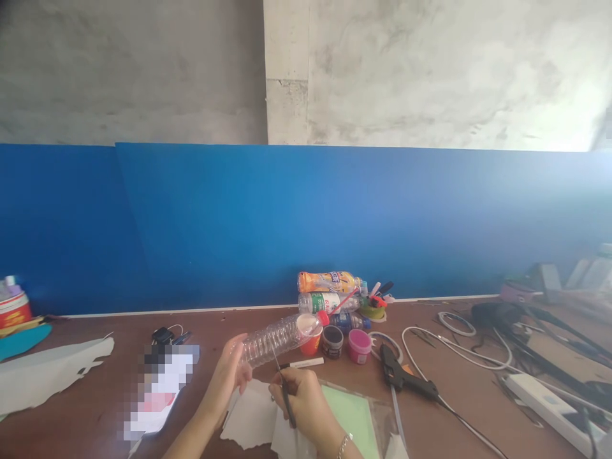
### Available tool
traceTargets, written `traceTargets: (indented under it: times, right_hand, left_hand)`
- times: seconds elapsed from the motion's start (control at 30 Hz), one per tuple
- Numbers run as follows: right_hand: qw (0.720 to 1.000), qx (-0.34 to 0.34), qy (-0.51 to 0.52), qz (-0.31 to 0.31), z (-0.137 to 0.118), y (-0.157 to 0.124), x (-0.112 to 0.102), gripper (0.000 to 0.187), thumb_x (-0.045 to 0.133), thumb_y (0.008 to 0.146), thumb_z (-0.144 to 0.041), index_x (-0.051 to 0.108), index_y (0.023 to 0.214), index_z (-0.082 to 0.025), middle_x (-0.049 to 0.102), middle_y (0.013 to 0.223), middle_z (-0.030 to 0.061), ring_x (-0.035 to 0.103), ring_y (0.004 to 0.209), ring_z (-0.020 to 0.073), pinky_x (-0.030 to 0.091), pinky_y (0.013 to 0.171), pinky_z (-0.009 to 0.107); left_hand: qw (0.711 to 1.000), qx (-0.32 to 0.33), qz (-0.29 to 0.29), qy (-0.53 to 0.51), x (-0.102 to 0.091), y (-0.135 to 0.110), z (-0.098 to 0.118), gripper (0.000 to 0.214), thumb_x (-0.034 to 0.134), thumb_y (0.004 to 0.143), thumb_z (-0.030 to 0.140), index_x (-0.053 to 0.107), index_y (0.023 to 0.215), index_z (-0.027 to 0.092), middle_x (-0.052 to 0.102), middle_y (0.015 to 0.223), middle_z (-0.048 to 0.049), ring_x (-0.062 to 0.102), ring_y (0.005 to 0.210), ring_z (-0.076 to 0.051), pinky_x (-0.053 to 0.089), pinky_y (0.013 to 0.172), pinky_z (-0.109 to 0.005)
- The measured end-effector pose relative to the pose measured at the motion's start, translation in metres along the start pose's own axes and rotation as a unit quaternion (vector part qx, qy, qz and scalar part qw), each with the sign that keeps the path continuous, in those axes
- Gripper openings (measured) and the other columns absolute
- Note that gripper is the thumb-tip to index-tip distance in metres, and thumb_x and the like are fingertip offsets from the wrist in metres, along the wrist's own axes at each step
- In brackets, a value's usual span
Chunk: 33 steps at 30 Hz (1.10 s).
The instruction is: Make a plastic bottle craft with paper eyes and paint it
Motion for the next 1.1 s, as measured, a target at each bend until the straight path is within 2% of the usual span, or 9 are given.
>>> traceTargets:
  times: [0.03,0.1,0.27,0.37,0.57,0.7,0.87,1.1]
  right_hand:
    - [1.0,0.001,-0.001,0.0,0.001,0.0,0.0,0.018,0.057,0.073,-0.032,0.058,0.065,-0.015,0.041,0.042,-0.0072,0.035,0.033,0.0061,0.027,0.032,0.018]
    - [1.0,0.008,-0.002,0.0,0.003,-0.001,0.001,0.017,0.057,0.073,-0.031,0.059,0.067,-0.015,0.043,0.043,-0.0068,0.037,0.034,0.0063,0.027,0.033,0.017]
    - [1.0,0.013,-0.002,0.005,-0.004,-0.004,0.0,0.018,0.058,0.072,-0.032,0.059,0.068,-0.015,0.043,0.045,-0.0064,0.036,0.037,0.0062,0.028,0.035,0.017]
    - [0.999,-0.002,-0.028,0.019,-0.005,-0.005,0.0,0.017,0.059,0.072,-0.032,0.056,0.065,-0.016,0.042,0.045,-0.0068,0.034,0.037,0.0057,0.026,0.036,0.018]
    - [0.998,-0.007,-0.053,0.039,0.001,-0.004,0.005,0.021,0.054,0.076,-0.034,0.051,0.062,-0.018,0.041,0.041,-0.0074,0.036,0.035,0.0068,0.028,0.037,0.019]
    - [0.999,0.03,-0.04,0.018,-0.002,-0.007,0.009,0.018,0.054,0.074,-0.033,0.054,0.065,-0.018,0.045,0.039,-0.007,0.037,0.032,0.0076,0.029,0.035,0.019]
    - [0.998,0.016,-0.049,0.031,-0.003,-0.007,0.007,0.015,0.058,0.073,-0.03,0.058,0.065,-0.017,0.049,0.041,-0.0058,0.041,0.034,0.0073,0.029,0.037,0.018]
    - [0.999,0.033,0.023,0.012,0.007,-0.003,0.012,0.024,0.062,0.072,-0.038,0.062,0.078,-0.015,0.047,0.042,-0.007,0.04,0.034,0.0079,0.03,0.035,0.019]
  left_hand:
    - [1.0,0.003,-0.007,0.013,0.0,0.0,-0.001,0.062,0.039,0.08,0.065,0.037,0.125,0.021,0.055,0.067,0.0024,0.045,0.045,-0.011,0.031,0.045,-0.023]
    - [0.999,0.027,-0.016,0.033,0.0,0.001,0.0,0.054,0.04,0.081,0.063,0.041,0.117,0.023,0.042,0.054,0.0086,0.038,0.044,-0.01,0.027,0.045,-0.022]
    - [0.994,0.083,-0.03,0.062,0.0,0.0,0.005,0.05,0.044,0.08,0.061,0.041,0.113,0.023,0.041,0.058,0.008,0.038,0.049,-0.011,0.027,0.049,-0.024]
    - [0.993,0.076,-0.049,0.076,-0.001,0.001,0.005,0.05,0.042,0.081,0.062,0.04,0.114,0.024,0.039,0.058,0.0079,0.039,0.051,-0.012,0.028,0.051,-0.024]
    - [0.995,0.068,-0.04,0.062,-0.005,0.001,0.006,0.05,0.039,0.082,0.062,0.036,0.115,0.025,0.04,0.06,0.0075,0.037,0.051,-0.012,0.026,0.053,-0.025]
    - [0.99,0.086,-0.05,0.099,-0.006,0.0,0.011,0.049,0.042,0.08,0.062,0.039,0.111,0.024,0.037,0.058,0.0082,0.034,0.05,-0.012,0.025,0.052,-0.026]
    - [0.989,0.083,-0.061,0.111,-0.008,0.0,0.011,0.048,0.04,0.081,0.061,0.038,0.112,0.024,0.036,0.056,0.0092,0.034,0.049,-0.012,0.026,0.052,-0.026]
    - [0.992,0.082,-0.025,0.089,-0.012,0.003,0.007,0.053,0.044,0.079,0.063,0.039,0.114,0.024,0.036,0.054,0.0093,0.037,0.048,-0.012,0.026,0.049,-0.024]
Point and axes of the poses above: each hand's wrist, its own y-axis towards the middle knuckle, its own x-axis out of the palm, z = x × y, the point moved 5 cm from there along y, towards the middle knuckle
